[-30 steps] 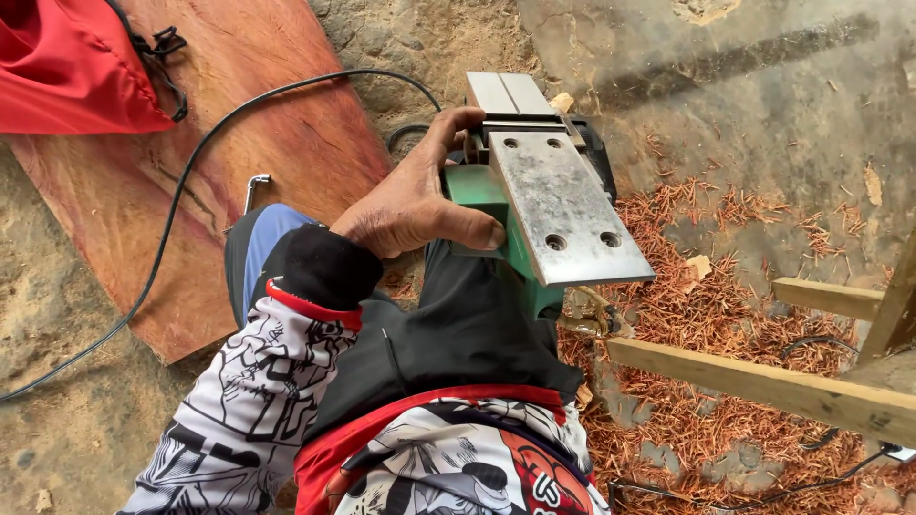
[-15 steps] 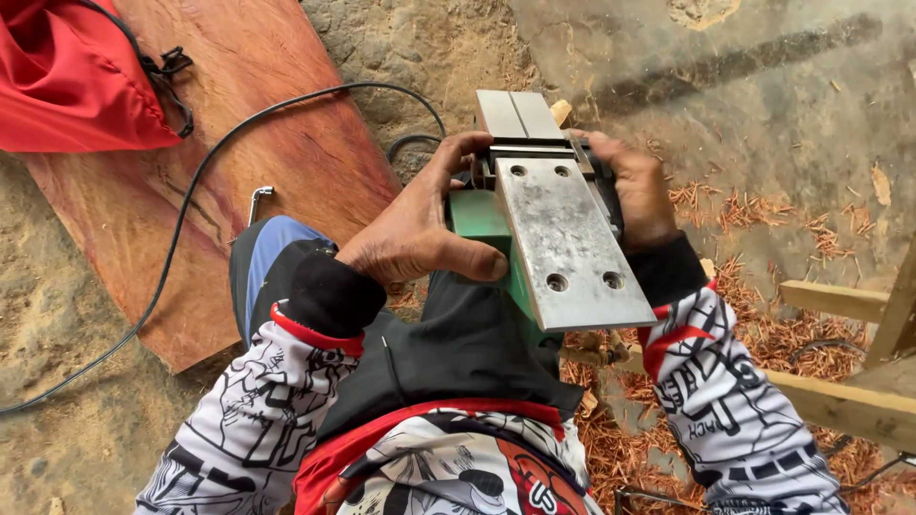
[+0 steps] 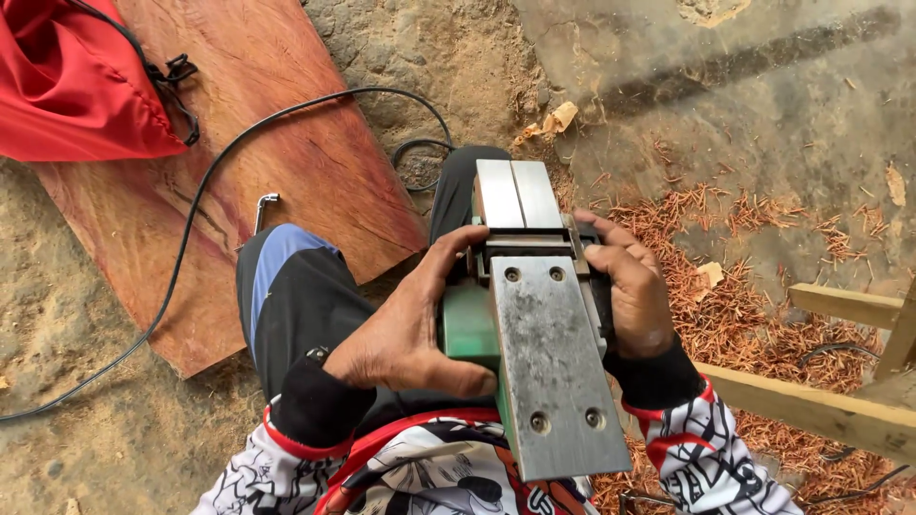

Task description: Adjusting and inspecting the blades of an electric wood planer.

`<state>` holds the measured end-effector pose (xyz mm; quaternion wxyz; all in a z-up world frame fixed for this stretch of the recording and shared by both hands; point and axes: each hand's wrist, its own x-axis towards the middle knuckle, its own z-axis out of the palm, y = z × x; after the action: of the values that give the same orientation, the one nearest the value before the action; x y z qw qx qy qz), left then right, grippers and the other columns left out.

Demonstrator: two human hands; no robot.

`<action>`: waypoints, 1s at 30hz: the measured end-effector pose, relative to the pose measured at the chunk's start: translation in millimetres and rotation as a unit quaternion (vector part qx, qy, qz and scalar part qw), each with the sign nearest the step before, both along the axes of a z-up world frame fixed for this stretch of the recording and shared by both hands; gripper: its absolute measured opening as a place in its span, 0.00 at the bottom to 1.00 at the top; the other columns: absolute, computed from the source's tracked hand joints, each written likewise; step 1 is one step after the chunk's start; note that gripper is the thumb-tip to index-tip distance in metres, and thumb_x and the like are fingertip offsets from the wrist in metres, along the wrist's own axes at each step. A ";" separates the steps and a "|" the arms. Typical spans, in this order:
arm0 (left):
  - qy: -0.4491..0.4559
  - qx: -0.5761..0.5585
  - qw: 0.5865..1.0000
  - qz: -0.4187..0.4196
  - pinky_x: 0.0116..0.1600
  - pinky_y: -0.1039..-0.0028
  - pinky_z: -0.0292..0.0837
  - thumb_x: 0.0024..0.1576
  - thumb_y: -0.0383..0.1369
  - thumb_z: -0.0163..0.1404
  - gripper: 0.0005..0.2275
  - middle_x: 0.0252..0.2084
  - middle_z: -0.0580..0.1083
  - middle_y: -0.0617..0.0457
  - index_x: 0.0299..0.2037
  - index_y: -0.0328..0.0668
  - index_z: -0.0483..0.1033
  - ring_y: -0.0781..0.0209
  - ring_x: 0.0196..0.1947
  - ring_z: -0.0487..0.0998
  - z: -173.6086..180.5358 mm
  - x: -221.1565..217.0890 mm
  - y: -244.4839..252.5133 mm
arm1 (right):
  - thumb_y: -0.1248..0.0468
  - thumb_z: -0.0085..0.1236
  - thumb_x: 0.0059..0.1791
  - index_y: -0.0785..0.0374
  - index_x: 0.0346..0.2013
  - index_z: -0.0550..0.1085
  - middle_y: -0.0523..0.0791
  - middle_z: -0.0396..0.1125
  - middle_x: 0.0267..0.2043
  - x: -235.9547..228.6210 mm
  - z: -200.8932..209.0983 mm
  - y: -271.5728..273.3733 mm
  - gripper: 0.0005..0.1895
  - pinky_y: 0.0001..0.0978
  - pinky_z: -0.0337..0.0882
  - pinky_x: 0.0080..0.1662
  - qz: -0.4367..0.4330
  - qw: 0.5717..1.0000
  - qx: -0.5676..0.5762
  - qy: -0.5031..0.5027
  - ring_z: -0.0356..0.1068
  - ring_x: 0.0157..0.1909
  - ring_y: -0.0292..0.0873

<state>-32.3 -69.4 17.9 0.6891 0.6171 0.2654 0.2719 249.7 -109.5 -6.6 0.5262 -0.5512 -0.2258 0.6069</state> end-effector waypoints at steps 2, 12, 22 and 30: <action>0.002 -0.001 1.000 -0.006 0.73 0.67 0.59 0.38 0.40 0.68 0.53 0.68 0.66 0.43 0.76 0.36 0.51 0.52 0.70 0.65 4.1 -1.1 -1.4 | 0.70 0.44 0.49 0.74 0.63 0.68 0.47 0.73 0.47 -1.3 4.3 -4.7 0.26 0.27 0.72 0.49 -0.005 1.000 0.000 0.013 0.73 0.43 0.36; -0.051 -0.130 0.990 0.025 0.75 0.60 0.51 0.48 0.48 0.63 0.48 0.69 0.60 0.41 0.75 0.38 0.47 0.50 0.71 0.59 8.7 3.7 -12.0 | 0.71 0.45 0.49 0.73 0.60 0.72 0.46 0.73 0.46 -16.4 29.4 -32.7 0.25 0.27 0.71 0.49 -0.023 0.997 -0.012 -0.076 0.71 0.43 0.35; 0.032 -0.219 0.973 0.068 0.51 0.68 0.74 0.56 0.36 0.49 0.32 0.55 0.63 0.46 0.69 0.43 0.47 0.57 0.52 0.70 19.1 30.8 -10.4 | 0.72 0.49 0.50 0.76 0.58 0.72 0.49 0.74 0.49 -28.6 41.8 -56.3 0.22 0.27 0.70 0.56 -0.041 0.992 0.015 -0.119 0.72 0.49 0.36; 0.147 -0.138 0.977 0.075 0.60 0.64 0.68 0.54 0.40 0.51 0.35 0.53 0.68 0.41 0.70 0.40 0.47 0.52 0.55 0.72 22.2 37.6 -15.4 | 0.72 0.50 0.51 0.75 0.60 0.72 0.49 0.73 0.50 -20.2 42.0 -65.6 0.22 0.28 0.70 0.54 -0.052 0.991 -0.019 -0.118 0.71 0.48 0.35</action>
<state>5.4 -84.8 40.1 0.6985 0.5275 0.4445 0.1902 229.5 -175.1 35.3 0.5162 -0.6401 -0.2457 0.5133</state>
